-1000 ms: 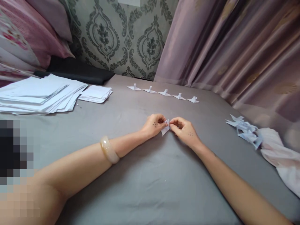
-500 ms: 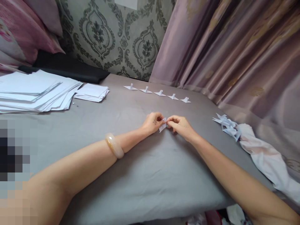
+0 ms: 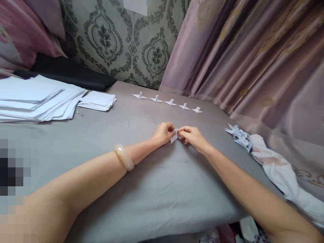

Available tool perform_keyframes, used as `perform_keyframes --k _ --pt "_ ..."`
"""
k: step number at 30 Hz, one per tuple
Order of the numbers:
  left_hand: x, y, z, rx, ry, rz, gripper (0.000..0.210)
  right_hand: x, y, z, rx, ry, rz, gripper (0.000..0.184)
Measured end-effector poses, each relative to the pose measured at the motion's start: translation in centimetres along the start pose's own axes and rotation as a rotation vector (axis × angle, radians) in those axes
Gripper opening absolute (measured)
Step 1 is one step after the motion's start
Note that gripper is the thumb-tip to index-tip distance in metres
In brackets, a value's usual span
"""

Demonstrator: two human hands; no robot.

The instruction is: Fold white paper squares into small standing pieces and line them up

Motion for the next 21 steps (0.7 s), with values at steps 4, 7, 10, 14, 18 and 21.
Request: perform_keyframes --k 4,7,10,14,18,21 --pt "-0.1 0.0 0.2 -0.004 0.006 0.005 0.009 0.4 0.2 -0.6 -0.002 -0.084 -0.013 0.023" --pt "0.0 0.0 0.2 0.003 0.026 0.006 0.008 0.8 0.1 -0.9 -0.019 -0.112 -0.017 0.029" --pt "0.1 0.0 0.0 0.001 0.031 0.007 0.009 1.2 0.0 -1.0 -0.037 -0.140 -0.009 0.026" --pt "0.1 -0.1 0.0 -0.005 0.027 0.002 0.010 1.6 0.2 -1.0 -0.041 -0.183 -0.007 0.016" --pt "0.1 0.0 0.1 0.000 0.021 -0.014 0.013 1.8 0.7 -0.9 0.005 -0.230 -0.035 0.011" --pt "0.1 0.0 0.1 0.005 0.010 -0.032 0.016 1.9 0.9 -0.8 0.073 -0.272 -0.056 0.011"
Point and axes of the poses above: each hand's wrist, its own x-axis towards the middle knuckle, its own y-axis out of the back of the hand, z = x × y, the point moved 2 cm from there along x, towards the middle knuckle, and after that the axes turned 1 degree about -z, right-handed, at the moved point
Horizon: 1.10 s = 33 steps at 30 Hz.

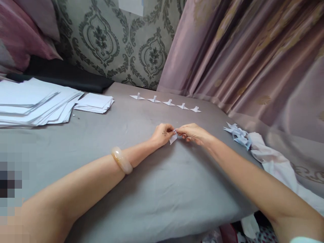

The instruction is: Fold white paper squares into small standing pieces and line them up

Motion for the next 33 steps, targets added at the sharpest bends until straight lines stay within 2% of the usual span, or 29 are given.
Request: perform_keyframes --k 5,9,14,23,28,33 --pt "0.1 -0.1 -0.3 -0.014 -0.018 0.000 0.018 0.1 0.1 0.6 0.159 -0.064 -0.078 0.013" --pt "0.2 -0.2 -0.5 -0.032 -0.036 -0.003 0.020 0.2 0.1 1.2 0.263 -0.072 -0.143 0.009" --pt "0.1 -0.2 -0.4 -0.067 -0.030 -0.001 0.022 0.3 0.1 1.7 0.343 -0.070 -0.181 0.014" --pt "-0.1 -0.2 0.0 -0.117 0.013 -0.014 0.023 1.5 0.4 2.0 0.322 -0.076 -0.207 0.022" --pt "0.0 -0.4 0.1 -0.134 0.006 -0.013 0.021 1.4 0.7 1.9 0.272 -0.047 -0.240 0.012" --pt "0.1 -0.6 -0.1 -0.161 0.009 -0.004 0.021 1.1 0.6 1.9 0.290 -0.014 -0.240 0.013"
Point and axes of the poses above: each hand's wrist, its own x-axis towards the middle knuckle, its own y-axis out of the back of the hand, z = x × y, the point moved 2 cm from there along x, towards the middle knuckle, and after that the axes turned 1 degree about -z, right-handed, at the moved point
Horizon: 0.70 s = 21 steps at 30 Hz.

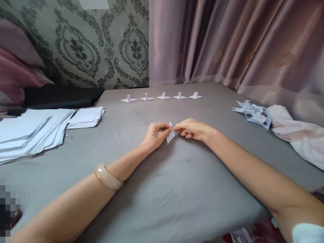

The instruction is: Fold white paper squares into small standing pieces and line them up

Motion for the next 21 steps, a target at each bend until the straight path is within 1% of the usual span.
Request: perform_keyframes --k 8,10,13,15,18,21 --pt "-0.1 -0.2 -0.2 -0.031 0.059 0.056 0.022 0.2 -0.2 0.9 0.050 0.111 -0.020 0.022" --pt "-0.1 -0.1 -0.2 -0.033 0.064 0.084 0.021 0.3 -0.1 1.1 0.057 0.126 0.007 0.021" --pt "0.0 0.0 -0.4 -0.068 0.084 0.103 0.020 0.0 0.3 1.3 0.056 0.193 0.084 0.012" --pt "0.0 0.1 -0.4 -0.097 0.100 0.104 0.021 -0.3 0.4 1.3 0.016 0.265 0.104 0.011" --pt "0.0 0.1 -0.3 -0.112 0.110 0.110 0.020 -0.8 0.3 1.3 -0.107 0.359 0.085 0.022" --pt "-0.1 0.1 -0.1 -0.110 0.109 0.107 0.020 -0.6 0.2 1.5 -0.220 0.440 0.107 0.024"
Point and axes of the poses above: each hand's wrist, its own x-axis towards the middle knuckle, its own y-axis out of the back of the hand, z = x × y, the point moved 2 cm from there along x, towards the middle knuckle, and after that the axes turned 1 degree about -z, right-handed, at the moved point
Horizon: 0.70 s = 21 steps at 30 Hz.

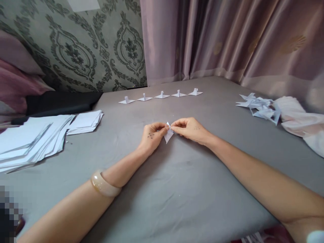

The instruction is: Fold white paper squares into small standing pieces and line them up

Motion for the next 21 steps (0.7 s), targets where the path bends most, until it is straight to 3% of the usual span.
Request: perform_keyframes --k 13,21 --pt "0.14 0.01 -0.11 0.004 0.002 -0.068 0.023 0.55 -0.28 0.73 -0.238 0.215 0.042 0.018" --pt "0.18 -0.02 0.09 0.079 -0.035 0.012 0.021 0.23 -0.77 0.34 -0.431 0.396 0.099 0.013"
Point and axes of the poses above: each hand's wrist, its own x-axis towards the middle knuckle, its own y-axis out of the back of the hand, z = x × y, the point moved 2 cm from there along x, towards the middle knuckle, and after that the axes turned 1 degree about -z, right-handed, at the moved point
